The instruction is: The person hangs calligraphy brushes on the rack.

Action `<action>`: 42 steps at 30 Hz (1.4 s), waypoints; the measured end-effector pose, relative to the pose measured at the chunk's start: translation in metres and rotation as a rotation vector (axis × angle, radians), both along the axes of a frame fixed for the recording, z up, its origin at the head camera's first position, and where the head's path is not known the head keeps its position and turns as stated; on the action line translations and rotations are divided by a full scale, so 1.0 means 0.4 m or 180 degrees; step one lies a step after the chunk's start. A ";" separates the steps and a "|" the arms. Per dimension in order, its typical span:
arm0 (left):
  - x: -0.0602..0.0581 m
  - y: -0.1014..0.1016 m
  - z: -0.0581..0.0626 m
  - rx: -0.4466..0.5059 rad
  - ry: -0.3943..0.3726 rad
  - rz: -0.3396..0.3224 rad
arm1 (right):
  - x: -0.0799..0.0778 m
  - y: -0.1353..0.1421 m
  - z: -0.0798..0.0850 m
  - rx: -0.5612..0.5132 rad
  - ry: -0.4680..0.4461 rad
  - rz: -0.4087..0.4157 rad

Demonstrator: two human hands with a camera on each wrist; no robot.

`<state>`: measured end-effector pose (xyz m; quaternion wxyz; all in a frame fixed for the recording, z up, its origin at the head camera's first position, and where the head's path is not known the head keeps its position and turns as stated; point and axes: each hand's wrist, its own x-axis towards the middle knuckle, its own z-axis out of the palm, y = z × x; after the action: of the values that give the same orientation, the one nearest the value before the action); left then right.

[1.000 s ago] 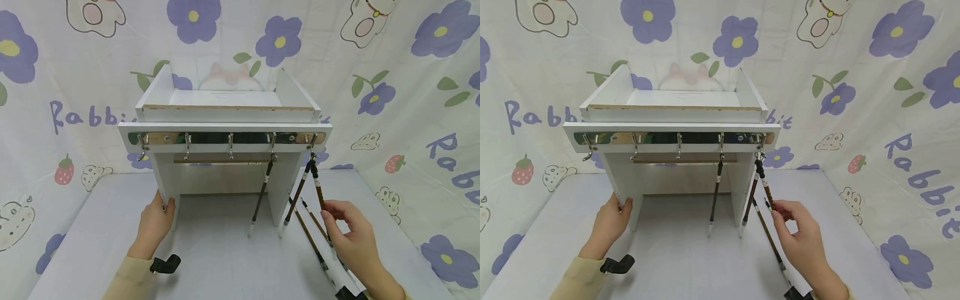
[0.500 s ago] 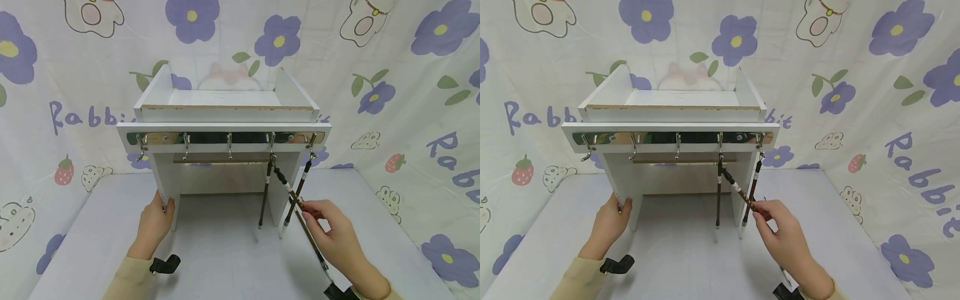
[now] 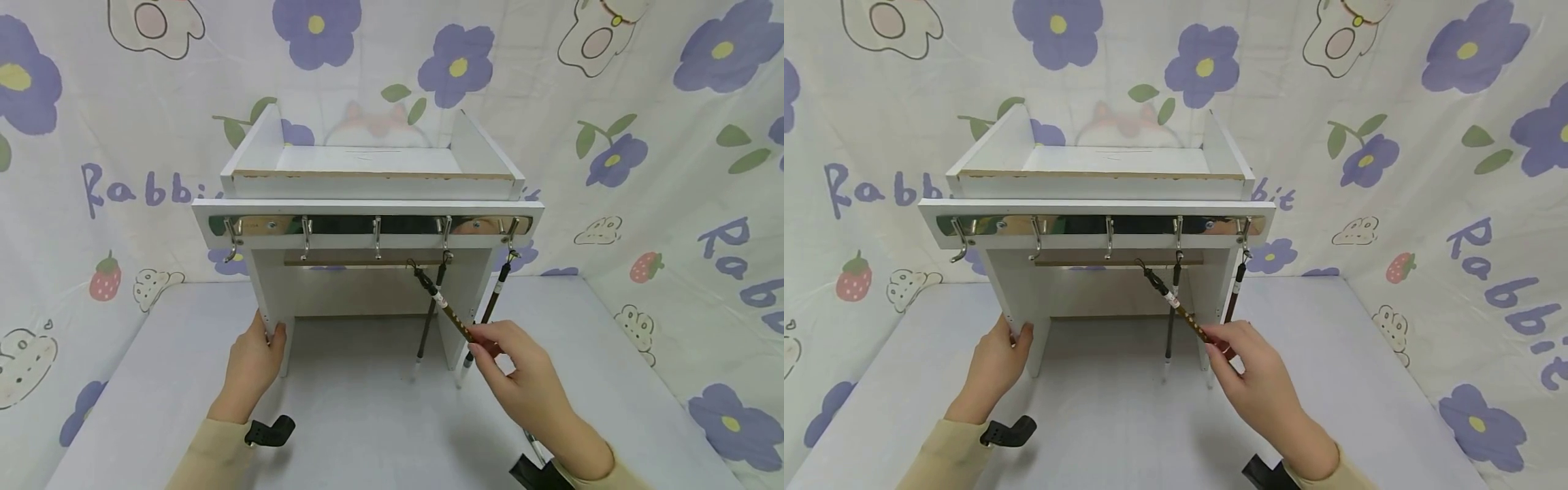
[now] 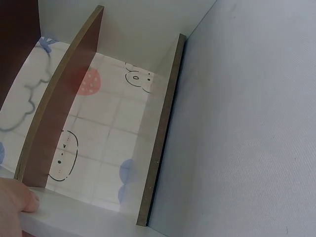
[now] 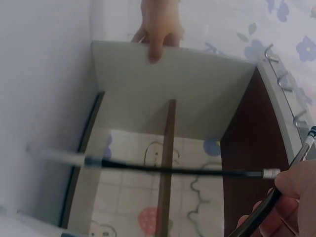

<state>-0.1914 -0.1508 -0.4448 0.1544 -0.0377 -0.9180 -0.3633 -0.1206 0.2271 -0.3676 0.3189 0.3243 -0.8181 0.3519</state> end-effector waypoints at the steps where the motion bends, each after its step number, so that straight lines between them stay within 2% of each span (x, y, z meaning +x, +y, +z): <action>1: 0.000 0.000 0.000 -0.0001 0.0003 0.0004 | -0.001 -0.007 0.001 0.0001 -0.0001 0.0021; 9: 0.000 -0.001 0.001 0.0023 -0.0009 0.0000 | -0.009 -0.053 0.013 0.0083 -0.0113 0.0085; 18: 0.001 -0.001 0.000 0.0033 0.0003 -0.0019 | -0.012 -0.062 0.020 0.0102 -0.0334 0.0032; 42: -0.001 -0.003 -0.002 -0.0007 0.0001 -0.0017 | -0.013 -0.070 0.022 0.0049 -0.0323 -0.0037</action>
<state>-0.1918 -0.1520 -0.4455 0.1535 -0.0404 -0.9183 -0.3627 -0.1258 0.1990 -0.3589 0.2764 0.3036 -0.8379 0.3596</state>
